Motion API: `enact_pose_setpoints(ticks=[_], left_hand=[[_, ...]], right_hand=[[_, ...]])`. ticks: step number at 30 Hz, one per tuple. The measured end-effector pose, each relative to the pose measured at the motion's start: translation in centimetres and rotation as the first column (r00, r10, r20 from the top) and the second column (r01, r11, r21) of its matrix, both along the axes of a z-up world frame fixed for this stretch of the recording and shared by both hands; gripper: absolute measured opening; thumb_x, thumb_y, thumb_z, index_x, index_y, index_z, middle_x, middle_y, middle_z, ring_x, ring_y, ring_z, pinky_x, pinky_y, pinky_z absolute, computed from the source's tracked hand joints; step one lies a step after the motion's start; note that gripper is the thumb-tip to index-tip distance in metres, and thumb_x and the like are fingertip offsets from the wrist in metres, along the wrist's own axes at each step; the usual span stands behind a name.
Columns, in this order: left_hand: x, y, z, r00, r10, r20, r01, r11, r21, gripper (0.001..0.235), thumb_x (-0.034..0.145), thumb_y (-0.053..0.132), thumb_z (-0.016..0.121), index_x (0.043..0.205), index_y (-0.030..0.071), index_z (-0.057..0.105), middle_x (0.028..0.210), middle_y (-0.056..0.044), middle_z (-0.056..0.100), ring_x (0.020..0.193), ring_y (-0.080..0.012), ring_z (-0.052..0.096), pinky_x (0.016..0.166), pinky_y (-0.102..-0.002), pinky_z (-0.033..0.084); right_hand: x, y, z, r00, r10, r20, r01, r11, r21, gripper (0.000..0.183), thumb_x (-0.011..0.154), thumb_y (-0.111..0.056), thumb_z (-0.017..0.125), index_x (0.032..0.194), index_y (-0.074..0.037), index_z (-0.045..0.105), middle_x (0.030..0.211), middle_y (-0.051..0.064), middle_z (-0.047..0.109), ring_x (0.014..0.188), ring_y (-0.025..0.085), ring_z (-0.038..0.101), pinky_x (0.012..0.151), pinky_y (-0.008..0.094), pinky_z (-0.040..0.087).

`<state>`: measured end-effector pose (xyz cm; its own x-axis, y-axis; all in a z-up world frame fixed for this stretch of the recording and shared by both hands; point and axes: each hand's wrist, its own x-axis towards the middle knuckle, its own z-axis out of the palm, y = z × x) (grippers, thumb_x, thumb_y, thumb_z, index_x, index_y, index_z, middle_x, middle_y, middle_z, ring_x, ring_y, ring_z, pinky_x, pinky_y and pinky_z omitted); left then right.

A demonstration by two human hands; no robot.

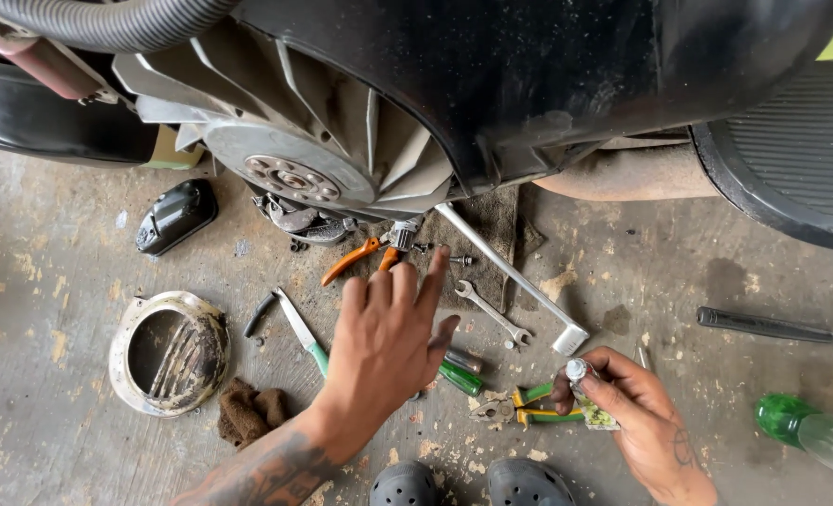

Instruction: The person works on a motorcycle engine, applying grease to a bolt and inserting it into the engine casing. They use a wrench to tighten the bolt and then wipe their hands with a cloth.

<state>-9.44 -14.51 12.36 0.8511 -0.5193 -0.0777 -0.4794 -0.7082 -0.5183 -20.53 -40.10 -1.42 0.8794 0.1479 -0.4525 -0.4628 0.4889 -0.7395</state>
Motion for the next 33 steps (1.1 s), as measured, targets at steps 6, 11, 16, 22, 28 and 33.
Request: enact_pose_setpoints(ticks=[6, 11, 16, 22, 28, 33], left_hand=[[1.8, 1.1, 0.4, 0.994, 0.107, 0.030, -0.103, 0.990, -0.099, 0.076, 0.102, 0.061, 0.045, 0.152, 0.004, 0.051, 0.095, -0.009, 0.054, 0.067, -0.0177, 0.046, 0.063, -0.033, 0.038], [2.4, 0.6, -0.1, 0.994, 0.101, 0.034, -0.098, 0.992, -0.084, 0.076, 0.102, 0.062, 0.047, 0.148, 0.002, 0.054, 0.093, -0.008, 0.050, 0.072, -0.0181, 0.044, 0.067, -0.034, 0.037], [2.4, 0.2, -1.0, 0.997, 0.065, 0.042, -0.064, 0.997, -0.032, 0.073, 0.103, 0.063, 0.043, 0.147, 0.006, 0.056, 0.094, -0.008, 0.050, 0.072, -0.0177, 0.044, 0.068, -0.033, 0.037], [2.6, 0.4, -1.0, 0.998, 0.058, 0.015, -0.057, 0.997, -0.057, 0.075, 0.103, 0.067, 0.041, 0.155, 0.012, 0.049, 0.093, -0.007, 0.054, 0.072, -0.0173, 0.050, 0.067, -0.033, 0.043], [3.1, 1.2, 0.1, 0.997, 0.071, 0.044, -0.068, 0.996, -0.064, 0.070, 0.102, 0.061, 0.049, 0.147, 0.009, 0.058, 0.097, -0.009, 0.053, 0.074, -0.0179, 0.045, 0.068, -0.033, 0.036], [3.3, 1.4, 0.2, 0.997, 0.002, 0.080, -0.005, 0.999, 0.046, 0.071, 0.105, 0.064, 0.041, 0.148, 0.009, 0.057, 0.092, -0.003, 0.048, 0.071, -0.0143, 0.043, 0.070, -0.032, 0.036]], right_hand=[[0.3, -0.4, -1.2, 1.000, 0.018, -0.019, -0.017, 0.999, 0.029, 0.021, 0.093, -0.004, 0.058, 0.102, 0.013, 0.068, 0.091, 0.025, 0.075, 0.080, 0.032, 0.072, 0.076, 0.045, 0.058], [0.6, -0.6, -1.4, 0.999, 0.024, -0.036, -0.025, 1.000, -0.005, 0.022, 0.093, -0.003, 0.058, 0.102, 0.013, 0.069, 0.089, 0.024, 0.076, 0.080, 0.031, 0.072, 0.077, 0.045, 0.059], [0.6, -0.7, -1.7, 1.000, 0.020, -0.024, -0.021, 1.000, -0.018, 0.023, 0.093, -0.002, 0.056, 0.104, 0.013, 0.069, 0.088, 0.024, 0.075, 0.079, 0.032, 0.073, 0.076, 0.046, 0.060], [0.7, -0.9, -1.9, 0.998, 0.020, -0.052, -0.022, 0.999, -0.031, 0.024, 0.092, -0.003, 0.057, 0.104, 0.013, 0.071, 0.088, 0.025, 0.077, 0.080, 0.034, 0.076, 0.077, 0.049, 0.062], [1.0, -0.9, -1.7, 0.999, 0.029, -0.033, -0.030, 0.999, -0.026, 0.024, 0.093, -0.003, 0.057, 0.105, 0.014, 0.070, 0.089, 0.024, 0.076, 0.081, 0.032, 0.073, 0.076, 0.046, 0.060], [1.0, -0.6, -1.4, 0.998, 0.029, -0.049, -0.029, 0.999, 0.016, 0.023, 0.094, -0.002, 0.056, 0.104, 0.015, 0.069, 0.090, 0.025, 0.074, 0.080, 0.032, 0.071, 0.075, 0.046, 0.059]])
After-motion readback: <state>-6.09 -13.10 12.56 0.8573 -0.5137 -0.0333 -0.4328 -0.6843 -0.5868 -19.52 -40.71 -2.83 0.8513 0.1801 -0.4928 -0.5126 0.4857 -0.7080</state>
